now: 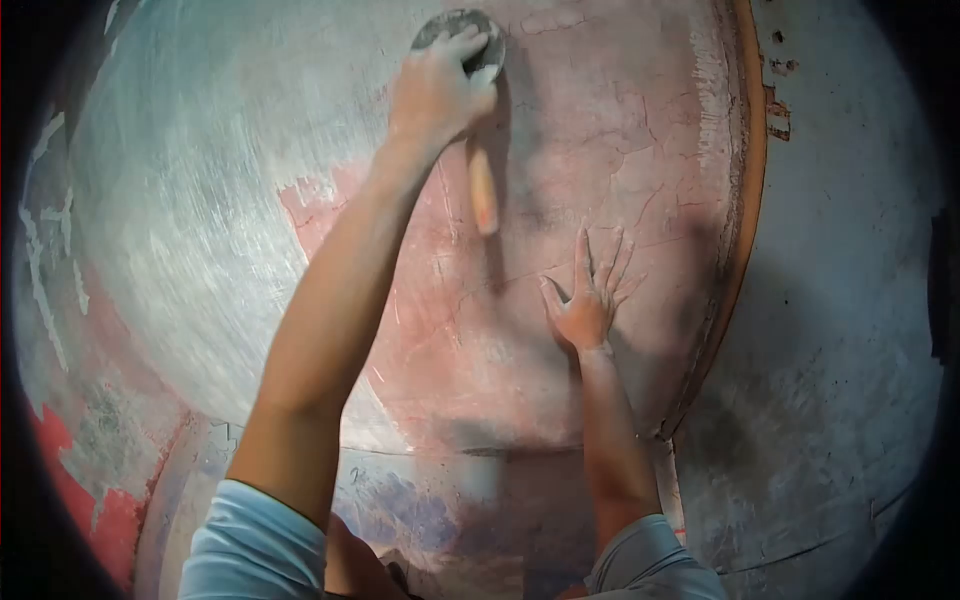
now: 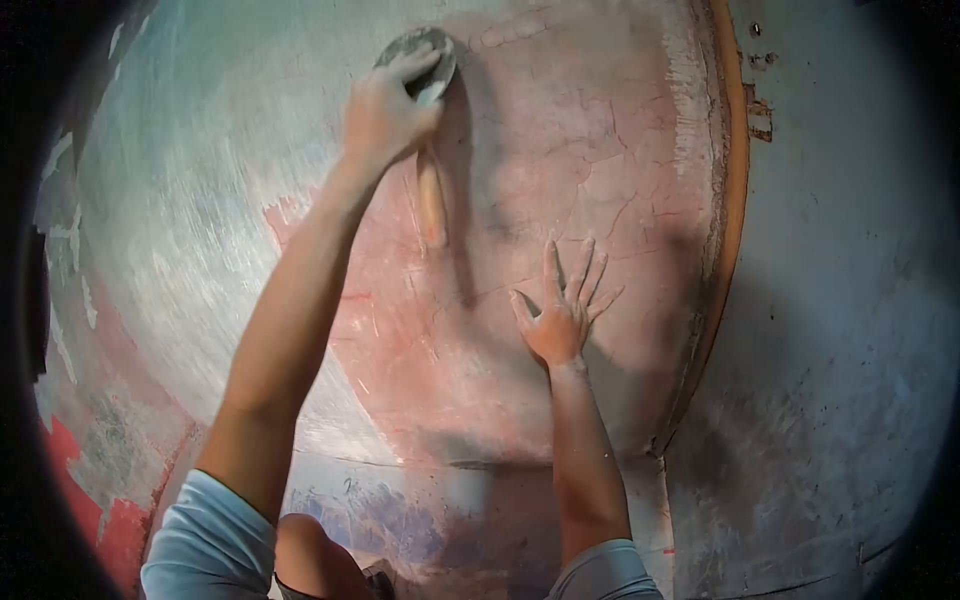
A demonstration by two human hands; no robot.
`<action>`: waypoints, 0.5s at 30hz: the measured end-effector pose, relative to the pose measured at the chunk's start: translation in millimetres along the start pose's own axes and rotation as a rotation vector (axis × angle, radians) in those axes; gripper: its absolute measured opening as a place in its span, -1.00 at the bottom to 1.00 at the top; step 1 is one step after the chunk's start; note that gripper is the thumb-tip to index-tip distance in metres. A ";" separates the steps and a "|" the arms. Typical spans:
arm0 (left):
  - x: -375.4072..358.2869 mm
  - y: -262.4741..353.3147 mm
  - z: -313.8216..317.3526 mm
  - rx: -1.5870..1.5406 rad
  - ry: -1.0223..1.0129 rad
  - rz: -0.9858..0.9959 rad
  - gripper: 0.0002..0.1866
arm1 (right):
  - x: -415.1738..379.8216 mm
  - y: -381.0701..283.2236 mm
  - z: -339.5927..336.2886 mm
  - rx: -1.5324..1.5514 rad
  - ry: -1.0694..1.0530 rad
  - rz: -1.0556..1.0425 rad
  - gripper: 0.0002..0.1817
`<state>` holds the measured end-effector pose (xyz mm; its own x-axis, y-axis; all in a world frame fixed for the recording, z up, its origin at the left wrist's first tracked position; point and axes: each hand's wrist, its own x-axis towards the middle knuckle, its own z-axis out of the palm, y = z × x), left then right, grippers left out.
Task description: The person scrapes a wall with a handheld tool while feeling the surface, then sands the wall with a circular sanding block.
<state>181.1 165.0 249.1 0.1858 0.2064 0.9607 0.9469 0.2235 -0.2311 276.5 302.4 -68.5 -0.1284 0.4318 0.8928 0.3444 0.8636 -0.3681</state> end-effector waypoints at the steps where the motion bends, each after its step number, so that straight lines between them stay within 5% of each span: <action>1: -14.8 -1.2 -0.4 -0.065 -0.003 0.002 -0.56 | -1.3 -0.3 0.1 0.004 0.004 -0.003 0.09; 4: -84.9 9.3 -1.4 -0.039 -0.078 0.066 -0.54 | -1.2 -0.9 -3.8 -0.002 -0.004 -0.007 0.11; 11: 9.0 -16.3 2.9 0.038 0.043 0.110 -0.56 | -2.3 1.6 1.9 0.002 0.019 -0.012 0.09; 15: -15.6 -6.5 -8.0 -0.063 -0.045 -0.039 -0.53 | -2.5 1.6 -0.8 0.013 0.012 -0.020 0.09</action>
<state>174.1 152.7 236.9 0.1378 0.2418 0.9605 0.9680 0.1723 -0.1823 278.0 302.5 -71.1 -0.1244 0.4113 0.9030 0.3299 0.8754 -0.3534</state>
